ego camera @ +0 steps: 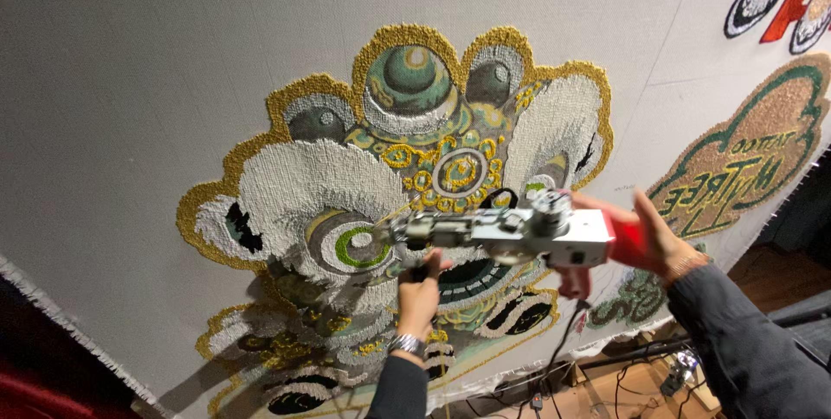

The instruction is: The person uses a handheld tufting gun to apply yellow yarn into a stretched canvas, following a pre-drawn design of a stylized face. The operator guides the tool across the surface, occasionally adjusting the yarn feed with the left hand while maintaining steady pressure with the right.

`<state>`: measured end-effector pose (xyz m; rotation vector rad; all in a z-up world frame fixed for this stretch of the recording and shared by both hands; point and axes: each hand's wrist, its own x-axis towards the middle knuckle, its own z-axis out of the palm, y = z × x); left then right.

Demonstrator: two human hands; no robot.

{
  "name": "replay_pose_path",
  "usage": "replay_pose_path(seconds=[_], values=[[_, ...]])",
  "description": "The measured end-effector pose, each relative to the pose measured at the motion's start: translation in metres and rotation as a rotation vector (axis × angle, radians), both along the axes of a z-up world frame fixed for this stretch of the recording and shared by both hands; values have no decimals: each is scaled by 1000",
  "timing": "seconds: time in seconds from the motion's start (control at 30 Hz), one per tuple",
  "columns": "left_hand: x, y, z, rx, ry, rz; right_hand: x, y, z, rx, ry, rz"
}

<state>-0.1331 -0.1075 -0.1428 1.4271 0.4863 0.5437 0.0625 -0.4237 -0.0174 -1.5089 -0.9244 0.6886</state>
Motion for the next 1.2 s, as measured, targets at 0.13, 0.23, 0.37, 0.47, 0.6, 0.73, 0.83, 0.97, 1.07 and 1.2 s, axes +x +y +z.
replay_pose_path(seconds=[0.13, 0.23, 0.37, 0.47, 0.6, 0.73, 0.83, 0.97, 1.07, 1.2], values=[[-22, 28, -24, 115, -168, 112, -8, 80, 39, 20, -287, -283], [-36, 44, -34, 129, -79, 128, -22, 135, 50, -101, -973, -358], [-42, 63, -38, 167, -76, 162, -21, 187, 60, -158, -1525, -245], [-44, 75, -42, 179, -18, 161, -8, 203, 60, -195, -1635, -261], [-46, 85, -52, 133, -23, 143, 6, 206, 57, -166, -1712, -263], [-53, 88, -63, 35, -123, 113, 12, 206, 49, -165, -1775, -292], [-55, 94, -68, 109, -149, 98, 17, 209, 44, -202, -1777, -305], [-59, 92, -66, 101, -101, 81, 24, 209, 41, -285, -1828, -330], [-61, 91, -62, 61, -109, 67, 27, 207, 40, -282, -1833, -334], [-66, 84, -55, 64, -116, 63, 20, 201, 39, -270, -1853, -351]])
